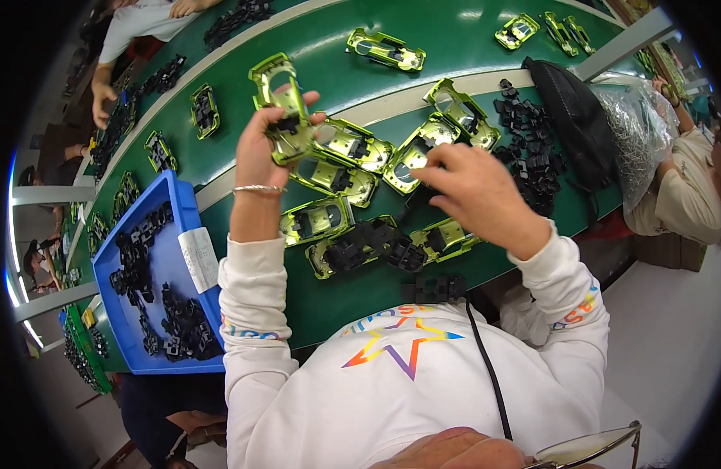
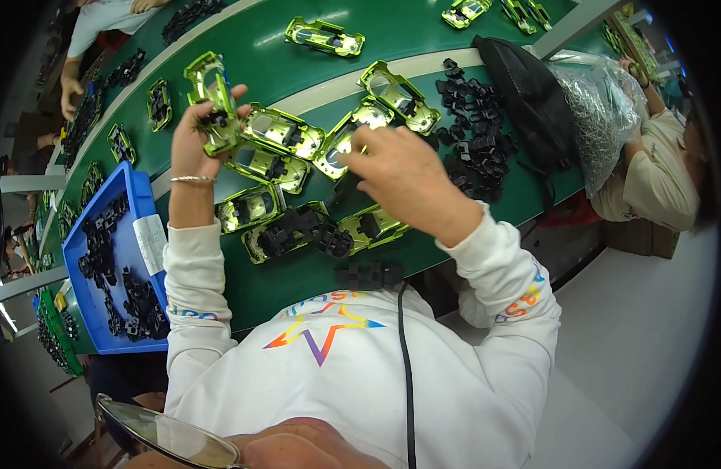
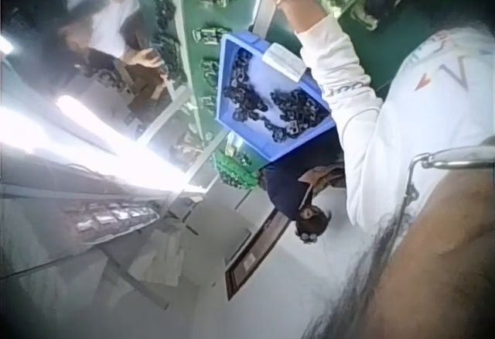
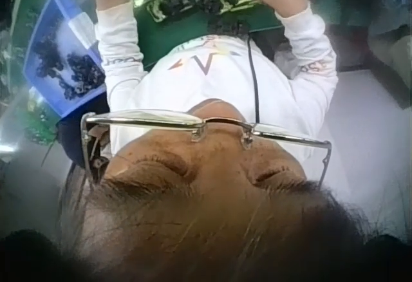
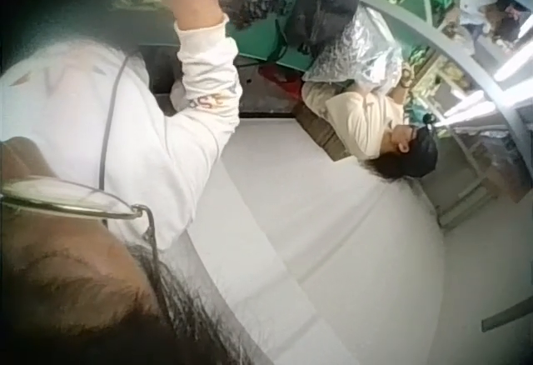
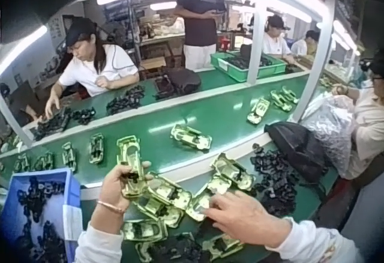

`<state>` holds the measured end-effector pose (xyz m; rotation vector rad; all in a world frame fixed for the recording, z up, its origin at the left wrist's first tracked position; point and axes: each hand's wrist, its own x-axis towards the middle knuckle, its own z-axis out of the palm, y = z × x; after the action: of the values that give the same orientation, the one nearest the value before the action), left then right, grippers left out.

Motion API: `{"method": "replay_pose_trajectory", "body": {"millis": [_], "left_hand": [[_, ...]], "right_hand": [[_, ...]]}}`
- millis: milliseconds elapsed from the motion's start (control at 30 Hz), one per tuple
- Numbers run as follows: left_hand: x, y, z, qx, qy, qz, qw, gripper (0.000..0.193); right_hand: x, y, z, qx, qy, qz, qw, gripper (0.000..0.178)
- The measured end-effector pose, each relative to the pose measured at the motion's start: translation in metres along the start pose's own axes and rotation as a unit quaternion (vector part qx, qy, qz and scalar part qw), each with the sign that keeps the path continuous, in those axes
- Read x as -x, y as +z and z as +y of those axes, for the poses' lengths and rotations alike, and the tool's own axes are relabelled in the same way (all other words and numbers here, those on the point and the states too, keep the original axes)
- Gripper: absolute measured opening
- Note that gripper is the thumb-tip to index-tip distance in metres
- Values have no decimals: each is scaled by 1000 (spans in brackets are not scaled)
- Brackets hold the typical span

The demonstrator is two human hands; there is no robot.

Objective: The person assembles toy cars by fitting black plastic interior parts into toy car bodies by hand, pressing them into place, and setting the assembled car bodies onto the workbench.

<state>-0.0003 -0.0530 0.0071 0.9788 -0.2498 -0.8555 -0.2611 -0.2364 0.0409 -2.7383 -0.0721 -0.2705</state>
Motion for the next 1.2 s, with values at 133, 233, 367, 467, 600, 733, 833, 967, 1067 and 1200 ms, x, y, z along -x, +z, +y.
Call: {"method": "replay_pose_trajectory", "body": {"millis": [133, 233, 367, 467, 600, 733, 833, 967, 1067, 1200], "left_hand": [[28, 13, -12, 39, -27, 3, 999, 47], [45, 15, -13, 56, -47, 6, 997, 47], [56, 27, -22, 83, -62, 3, 995, 49], [60, 35, -38, 142, -58, -18, 988, 40], [61, 41, -43, 154, -5, -2, 988, 37], [56, 42, -46, 149, 61, 37, 986, 41], [56, 45, -48, 115, 80, 59, 988, 43], [61, 60, -46, 193, 109, 38, 974, 44], [62, 64, -53, 150, 113, 49, 981, 46], [62, 70, -59, 117, 141, 49, 982, 48]], "right_hand": [[-21, 16, -3, 93, -80, -53, 991, 24], [-22, -7, -6, -143, -38, 16, 989, 17], [-38, -19, -17, -240, -42, 113, 963, 27], [-58, -2, -30, -224, -78, 205, 950, 33], [-72, 20, -28, -118, -127, 167, 971, 28], [-76, 22, -41, -129, -89, 189, 970, 18], [-79, 31, -45, -106, -37, 191, 975, 22], [-82, 34, -50, -192, 39, 184, 963, 29], [-82, 31, -51, -134, 16, 205, 969, 31], [-83, 29, -55, -86, 19, 215, 973, 31]]}}
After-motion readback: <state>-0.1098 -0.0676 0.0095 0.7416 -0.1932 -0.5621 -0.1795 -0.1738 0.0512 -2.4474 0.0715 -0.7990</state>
